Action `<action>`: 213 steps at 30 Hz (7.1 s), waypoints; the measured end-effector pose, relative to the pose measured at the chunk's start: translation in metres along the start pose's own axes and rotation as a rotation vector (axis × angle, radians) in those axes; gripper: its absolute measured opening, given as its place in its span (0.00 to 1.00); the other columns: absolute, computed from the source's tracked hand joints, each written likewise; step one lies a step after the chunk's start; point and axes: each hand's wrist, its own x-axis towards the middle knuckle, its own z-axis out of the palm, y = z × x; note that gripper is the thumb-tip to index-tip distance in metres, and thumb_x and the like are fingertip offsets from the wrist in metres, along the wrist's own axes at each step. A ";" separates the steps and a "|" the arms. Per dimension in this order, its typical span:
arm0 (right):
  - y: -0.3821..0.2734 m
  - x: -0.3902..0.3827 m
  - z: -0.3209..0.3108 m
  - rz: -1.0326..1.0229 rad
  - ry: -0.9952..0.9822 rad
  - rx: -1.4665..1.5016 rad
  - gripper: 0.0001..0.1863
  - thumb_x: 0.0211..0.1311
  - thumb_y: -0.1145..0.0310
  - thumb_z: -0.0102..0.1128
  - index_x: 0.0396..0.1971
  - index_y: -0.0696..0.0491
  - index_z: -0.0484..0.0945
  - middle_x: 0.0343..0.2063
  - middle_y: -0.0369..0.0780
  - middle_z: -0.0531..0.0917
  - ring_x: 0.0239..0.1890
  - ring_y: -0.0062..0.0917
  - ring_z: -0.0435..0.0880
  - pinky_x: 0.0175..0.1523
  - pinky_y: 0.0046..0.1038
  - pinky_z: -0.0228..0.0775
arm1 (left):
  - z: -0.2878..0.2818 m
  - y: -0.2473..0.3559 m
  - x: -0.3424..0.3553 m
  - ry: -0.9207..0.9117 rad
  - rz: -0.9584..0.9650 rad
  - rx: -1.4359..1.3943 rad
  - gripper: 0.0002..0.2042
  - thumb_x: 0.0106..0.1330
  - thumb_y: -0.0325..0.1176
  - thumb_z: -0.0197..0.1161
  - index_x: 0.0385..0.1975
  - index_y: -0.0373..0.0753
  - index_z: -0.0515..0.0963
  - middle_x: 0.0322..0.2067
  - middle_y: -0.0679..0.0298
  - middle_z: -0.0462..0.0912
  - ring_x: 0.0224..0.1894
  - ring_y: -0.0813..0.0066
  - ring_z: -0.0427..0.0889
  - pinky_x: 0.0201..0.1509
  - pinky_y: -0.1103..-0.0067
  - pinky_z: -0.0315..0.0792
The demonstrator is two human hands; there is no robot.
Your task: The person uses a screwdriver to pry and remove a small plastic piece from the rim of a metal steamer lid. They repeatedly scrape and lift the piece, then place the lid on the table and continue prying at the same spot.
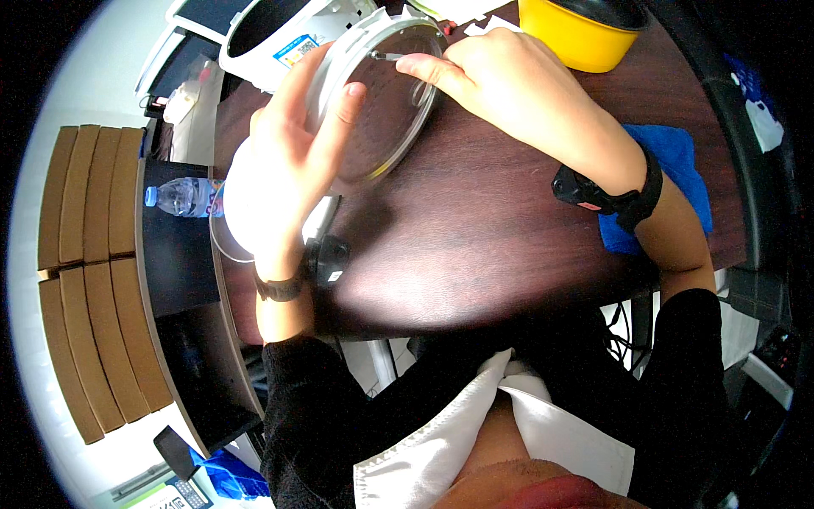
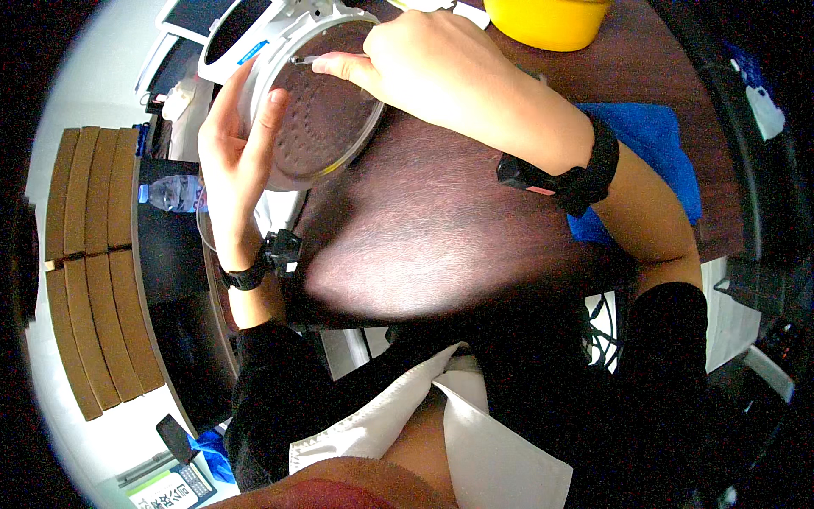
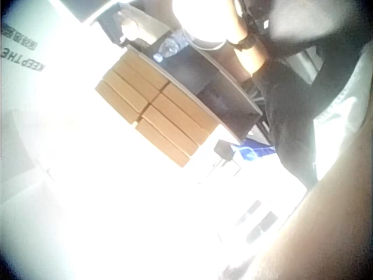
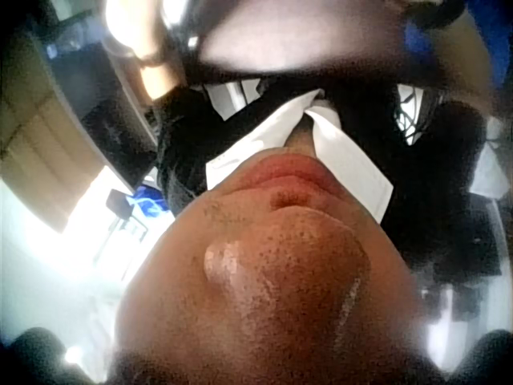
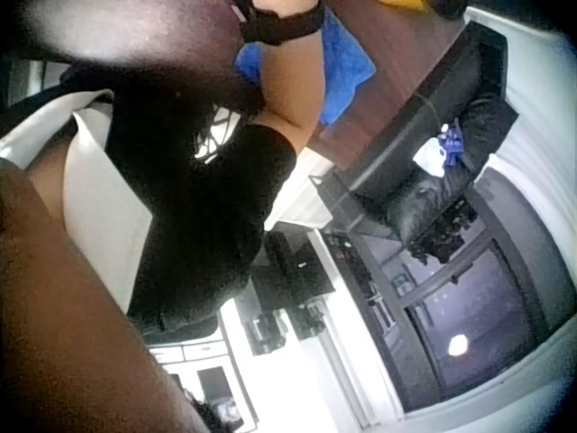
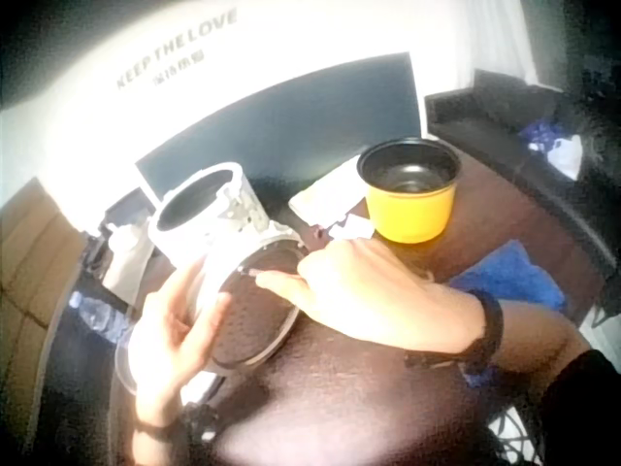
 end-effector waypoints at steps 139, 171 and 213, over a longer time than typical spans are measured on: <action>-0.007 0.001 -0.014 0.541 -0.504 1.019 0.34 0.62 0.36 0.44 0.05 0.44 0.56 0.04 0.27 0.57 0.04 0.12 0.57 0.11 0.18 0.47 | 0.004 -0.021 0.007 0.050 0.118 -0.049 0.23 0.62 0.45 0.62 0.52 0.36 0.72 0.26 0.57 0.81 0.17 0.84 0.69 0.21 0.83 0.65; -0.026 -0.015 0.005 0.761 -0.662 1.373 0.33 0.62 0.34 0.39 0.08 0.42 0.50 0.05 0.24 0.52 0.05 0.09 0.51 0.11 0.15 0.43 | 0.000 0.006 -0.004 0.010 -0.021 0.113 0.22 0.62 0.49 0.60 0.51 0.41 0.74 0.16 0.58 0.79 0.14 0.77 0.76 0.19 0.78 0.68; -0.021 -0.012 0.006 0.778 -0.575 1.275 0.33 0.60 0.34 0.44 0.05 0.41 0.50 0.04 0.24 0.52 0.04 0.11 0.53 0.09 0.19 0.45 | 0.003 -0.004 0.000 -0.043 -0.020 -0.075 0.22 0.63 0.46 0.61 0.51 0.37 0.73 0.24 0.57 0.82 0.16 0.83 0.75 0.18 0.84 0.66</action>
